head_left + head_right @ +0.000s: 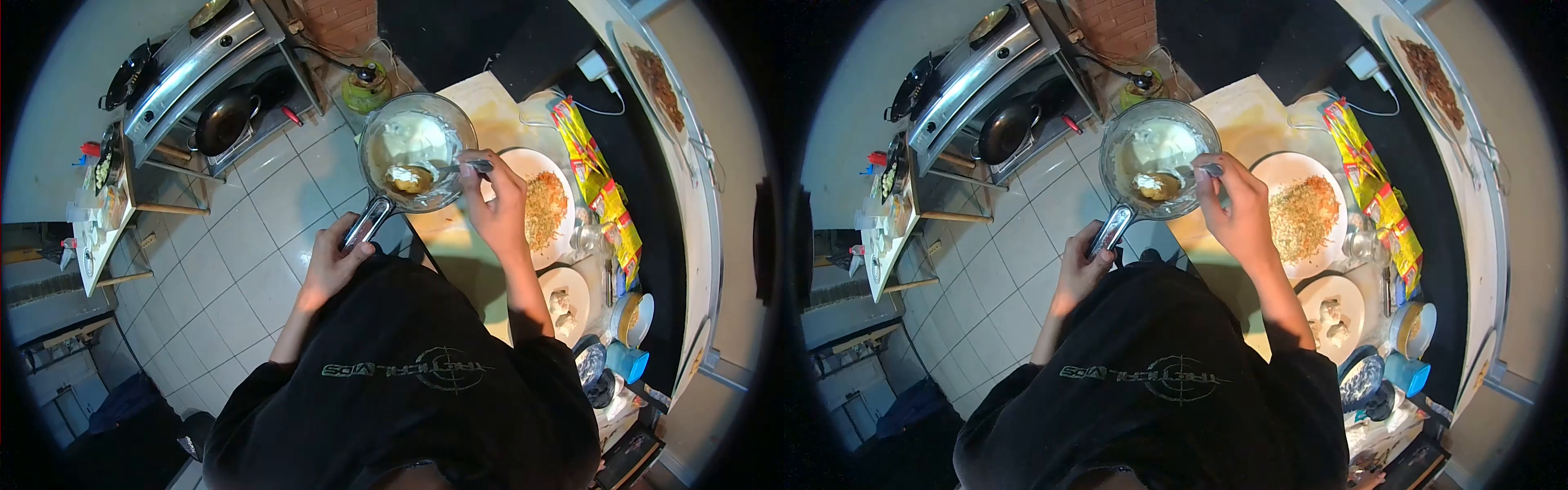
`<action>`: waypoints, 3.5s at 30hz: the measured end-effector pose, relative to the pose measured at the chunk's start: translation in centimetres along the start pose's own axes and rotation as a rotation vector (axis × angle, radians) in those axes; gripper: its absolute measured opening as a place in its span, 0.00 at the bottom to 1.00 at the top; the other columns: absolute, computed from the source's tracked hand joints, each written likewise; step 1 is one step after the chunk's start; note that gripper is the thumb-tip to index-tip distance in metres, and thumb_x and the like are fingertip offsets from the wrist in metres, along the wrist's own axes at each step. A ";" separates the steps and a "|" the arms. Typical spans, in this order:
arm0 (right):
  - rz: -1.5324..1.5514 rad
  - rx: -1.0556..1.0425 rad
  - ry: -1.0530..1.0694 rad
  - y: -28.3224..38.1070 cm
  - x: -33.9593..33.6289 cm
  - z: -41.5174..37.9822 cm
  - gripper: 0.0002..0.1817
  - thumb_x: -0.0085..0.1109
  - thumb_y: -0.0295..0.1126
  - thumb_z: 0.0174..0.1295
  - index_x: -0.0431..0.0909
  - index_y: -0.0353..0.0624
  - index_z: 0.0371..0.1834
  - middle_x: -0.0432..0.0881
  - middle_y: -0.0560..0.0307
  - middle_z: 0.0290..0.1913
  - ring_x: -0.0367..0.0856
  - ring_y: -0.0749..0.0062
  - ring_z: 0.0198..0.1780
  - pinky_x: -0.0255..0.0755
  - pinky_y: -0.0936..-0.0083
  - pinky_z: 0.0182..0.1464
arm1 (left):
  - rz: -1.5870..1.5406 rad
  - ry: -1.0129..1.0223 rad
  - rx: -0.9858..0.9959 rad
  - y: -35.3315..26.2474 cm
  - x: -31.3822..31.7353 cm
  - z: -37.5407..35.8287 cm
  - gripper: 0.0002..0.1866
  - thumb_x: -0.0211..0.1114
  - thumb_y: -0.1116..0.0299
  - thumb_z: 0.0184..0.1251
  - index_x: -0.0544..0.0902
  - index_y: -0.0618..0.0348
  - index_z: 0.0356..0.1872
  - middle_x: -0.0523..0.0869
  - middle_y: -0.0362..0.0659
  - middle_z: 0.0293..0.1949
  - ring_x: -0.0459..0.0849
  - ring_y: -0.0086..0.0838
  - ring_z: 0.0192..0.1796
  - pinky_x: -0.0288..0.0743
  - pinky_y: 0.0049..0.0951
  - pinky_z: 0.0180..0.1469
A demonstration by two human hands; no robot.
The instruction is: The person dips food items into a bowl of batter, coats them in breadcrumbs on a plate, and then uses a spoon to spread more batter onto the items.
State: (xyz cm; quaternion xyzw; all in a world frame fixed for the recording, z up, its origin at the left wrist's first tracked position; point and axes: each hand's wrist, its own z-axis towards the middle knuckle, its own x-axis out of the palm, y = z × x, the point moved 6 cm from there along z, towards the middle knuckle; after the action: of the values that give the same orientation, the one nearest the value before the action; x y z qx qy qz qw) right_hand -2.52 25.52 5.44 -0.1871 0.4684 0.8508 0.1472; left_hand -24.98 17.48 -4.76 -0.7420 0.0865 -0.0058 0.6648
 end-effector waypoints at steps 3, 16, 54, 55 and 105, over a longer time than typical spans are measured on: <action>0.048 0.034 -0.042 -1.6 0.0 0.0 0.08 0.58 0.16 0.59 0.79 0.35 0.40 0.82 0.51 0.35 0.83 0.64 0.33 0.75 0.75 0.38 | 0.048 -0.010 -0.020 1.0 -0.9 0.8 0.26 0.71 0.48 0.61 0.76 0.65 0.38 0.73 0.37 0.20 0.67 0.18 0.25 0.61 0.24 0.27; -0.099 -0.100 -0.083 -4.9 0.4 2.0 0.09 0.56 0.16 0.60 0.77 0.36 0.43 0.81 0.48 0.37 0.83 0.56 0.36 0.77 0.71 0.40 | 0.132 -0.022 0.014 0.0 -0.8 5.7 0.26 0.73 0.51 0.57 0.77 0.65 0.39 0.71 0.36 0.17 0.65 0.19 0.21 0.61 0.24 0.25; 0.203 0.377 -0.317 -8.9 -2.8 -0.2 0.07 0.56 0.31 0.71 0.80 0.39 0.41 0.83 0.61 0.36 0.76 0.80 0.38 0.68 0.79 0.46 | 0.070 0.157 -0.033 0.9 1.0 5.7 0.27 0.70 0.48 0.60 0.78 0.67 0.40 0.70 0.39 0.19 0.66 0.22 0.24 0.62 0.28 0.28; 0.144 0.327 -0.327 -8.4 -3.4 -0.2 0.07 0.57 0.30 0.70 0.81 0.38 0.40 0.83 0.60 0.35 0.76 0.78 0.38 0.68 0.78 0.46 | 0.068 0.159 -0.034 1.1 0.9 5.7 0.27 0.70 0.48 0.60 0.78 0.67 0.40 0.70 0.39 0.19 0.66 0.22 0.24 0.62 0.28 0.28; -0.460 -0.424 0.007 2.8 -4.6 -4.4 0.11 0.64 0.28 0.46 0.84 0.46 0.36 0.87 0.57 0.40 0.72 0.61 0.38 0.66 0.64 0.41 | -0.112 0.239 0.044 0.0 1.0 6.6 0.42 0.67 0.29 0.52 0.78 0.66 0.44 0.77 0.35 0.23 0.72 0.17 0.26 0.65 0.22 0.28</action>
State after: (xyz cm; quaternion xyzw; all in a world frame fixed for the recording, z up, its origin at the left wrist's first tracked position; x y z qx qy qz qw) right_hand 1.17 19.99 7.42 -0.3178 0.2264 0.8733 0.2916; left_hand -23.19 23.81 -5.67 -0.7250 0.1234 -0.1331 0.6644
